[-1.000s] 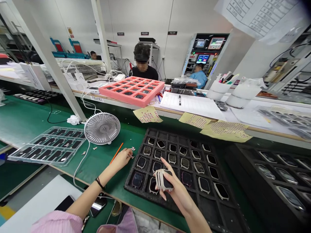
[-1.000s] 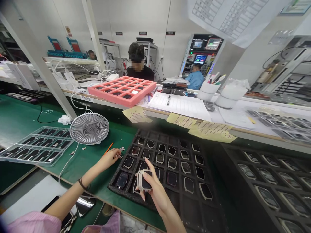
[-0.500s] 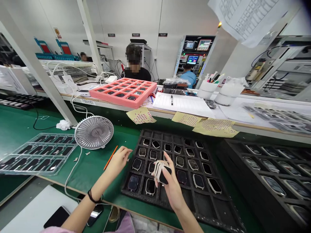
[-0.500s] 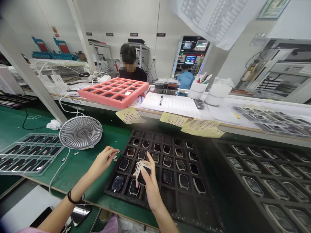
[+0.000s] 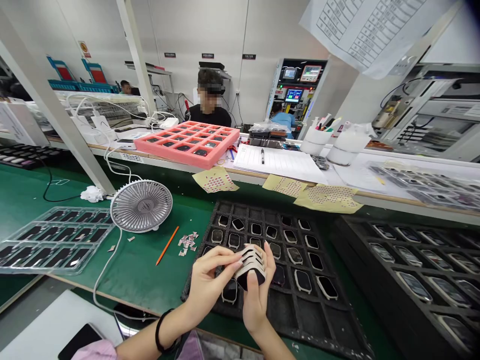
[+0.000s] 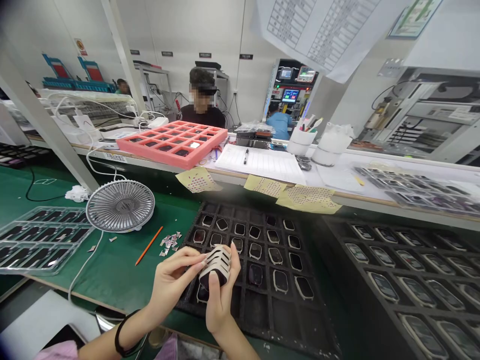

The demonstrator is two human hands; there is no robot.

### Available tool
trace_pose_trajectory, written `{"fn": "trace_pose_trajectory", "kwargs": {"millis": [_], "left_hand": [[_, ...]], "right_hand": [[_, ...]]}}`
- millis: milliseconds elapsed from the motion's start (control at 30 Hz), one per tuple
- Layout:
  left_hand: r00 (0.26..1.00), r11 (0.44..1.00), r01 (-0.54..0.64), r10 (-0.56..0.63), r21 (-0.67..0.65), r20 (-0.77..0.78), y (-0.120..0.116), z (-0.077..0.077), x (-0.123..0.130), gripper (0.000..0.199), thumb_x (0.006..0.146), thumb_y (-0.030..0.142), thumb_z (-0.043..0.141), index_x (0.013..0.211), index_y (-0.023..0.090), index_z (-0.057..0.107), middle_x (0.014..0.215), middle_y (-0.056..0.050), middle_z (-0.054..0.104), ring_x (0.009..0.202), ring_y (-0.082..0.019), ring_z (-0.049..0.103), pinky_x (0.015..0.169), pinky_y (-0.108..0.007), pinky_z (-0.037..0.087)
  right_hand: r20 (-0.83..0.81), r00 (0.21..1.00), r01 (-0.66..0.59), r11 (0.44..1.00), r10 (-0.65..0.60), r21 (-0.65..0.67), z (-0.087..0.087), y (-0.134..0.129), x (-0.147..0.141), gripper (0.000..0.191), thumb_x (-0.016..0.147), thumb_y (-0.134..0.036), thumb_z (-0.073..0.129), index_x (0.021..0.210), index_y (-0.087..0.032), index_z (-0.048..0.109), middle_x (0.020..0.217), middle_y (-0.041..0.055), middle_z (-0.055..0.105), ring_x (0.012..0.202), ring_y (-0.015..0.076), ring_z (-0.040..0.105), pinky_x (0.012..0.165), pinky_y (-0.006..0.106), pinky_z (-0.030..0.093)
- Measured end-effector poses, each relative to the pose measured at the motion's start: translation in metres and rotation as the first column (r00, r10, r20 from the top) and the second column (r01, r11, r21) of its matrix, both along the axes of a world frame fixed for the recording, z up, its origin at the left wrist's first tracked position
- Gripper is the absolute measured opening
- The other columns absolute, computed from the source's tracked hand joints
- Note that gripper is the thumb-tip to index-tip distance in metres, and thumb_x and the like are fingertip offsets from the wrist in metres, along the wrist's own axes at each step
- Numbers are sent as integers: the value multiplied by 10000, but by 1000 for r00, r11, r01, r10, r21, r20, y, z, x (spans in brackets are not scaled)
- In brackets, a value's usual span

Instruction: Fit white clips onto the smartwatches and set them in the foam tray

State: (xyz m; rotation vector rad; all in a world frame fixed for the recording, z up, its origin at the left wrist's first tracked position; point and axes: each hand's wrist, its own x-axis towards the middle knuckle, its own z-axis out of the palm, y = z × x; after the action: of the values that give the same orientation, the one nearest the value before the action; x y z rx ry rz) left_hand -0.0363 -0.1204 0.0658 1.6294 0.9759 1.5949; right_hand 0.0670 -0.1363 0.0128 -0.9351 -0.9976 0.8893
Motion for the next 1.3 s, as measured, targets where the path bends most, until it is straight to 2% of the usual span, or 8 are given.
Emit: {"fn": "trace_pose_trajectory", "kwargs": {"millis": [300, 467, 600, 733, 867, 1000, 1100, 1300], "left_hand": [[995, 994, 45, -36, 97, -90, 1, -6, 2, 121, 846, 259, 647, 875, 221, 758, 758, -50, 664, 713, -155, 620, 651, -276, 539], [949, 956, 218, -161, 196, -270, 5, -10, -6, 277, 947, 308, 481, 1129, 243, 678, 958, -95, 643, 915, -195, 599, 770, -333, 533], [910, 914, 316, -216, 256, -354, 7, -12, -12, 330, 975, 268, 402, 1243, 258, 593, 1124, -105, 581, 1158, -240, 500, 985, -443, 440], [901, 919, 331, -240, 215, -362, 11, -19, -13, 346, 984, 245, 353, 1240, 254, 585, 1219, -99, 541, 1326, -280, 344, 1100, -526, 297], [888, 932, 344, -283, 117, -362, 22, -29, -8, 365, 988, 250, 328, 1268, 255, 562, 1245, -96, 541, 1346, -280, 326, 1105, -522, 299], [768, 910, 415, -348, 3, -538, 43, -39, 7, 475, 965, 225, 384, 1435, 277, 340, 1445, -97, 380, 1377, -261, 288, 1108, -470, 326], [683, 908, 419, -311, 6, -661, 65, -46, 30, 762, 865, 206, 568, 1494, 230, 139, 1518, -144, 251, 1393, -283, 254, 1120, -469, 312], [632, 931, 364, -233, 18, -739, 98, -65, 83, 671, 720, -3, 552, 1342, 200, 401, 1277, -129, 556, 1193, -271, 514, 1000, -448, 452]], "right_hand": [[21, 999, 50, 999, -49, -19, 1, 0, 2, 584, 902, -432, 436, 1409, -282, 190, 1360, 124, 360, 1277, 277, 370, 1026, 476, 334], [65, 994, 89, 995, -92, 55, -3, 3, 11, 583, 904, -406, 446, 1407, -290, 175, 1399, 127, 320, 1295, 290, 356, 1051, 515, 296], [110, 989, 91, 993, -99, 72, -5, 3, 15, 575, 902, -404, 453, 1405, -287, 200, 1376, 126, 361, 1315, 293, 337, 1069, 520, 267], [119, 987, 109, 994, -109, 6, -1, 2, 11, 574, 898, -427, 454, 1402, -279, 224, 1370, 125, 378, 1324, 290, 327, 1067, 509, 279], [139, 986, 95, 994, -88, -45, 5, 12, 21, 576, 903, -445, 454, 1406, -269, 237, 1372, 117, 380, 1290, 266, 371, 1079, 486, 277], [247, 967, -29, 988, 67, -153, 5, 40, 62, 619, 876, -456, 509, 1421, -277, 277, 1361, 83, 423, 1262, 228, 414, 1105, 445, 254], [369, 921, -63, 983, 123, -171, -1, 62, 94, 712, 823, -449, 576, 1439, -253, 278, 1286, 85, 515, 1249, 242, 443, 1083, 458, 280], [490, 854, -91, 977, 176, -193, -10, 85, 113, 793, 763, -272, 598, 1467, -220, 237, 1073, 88, 636, 1009, 262, 610, 940, 462, 413]]}}
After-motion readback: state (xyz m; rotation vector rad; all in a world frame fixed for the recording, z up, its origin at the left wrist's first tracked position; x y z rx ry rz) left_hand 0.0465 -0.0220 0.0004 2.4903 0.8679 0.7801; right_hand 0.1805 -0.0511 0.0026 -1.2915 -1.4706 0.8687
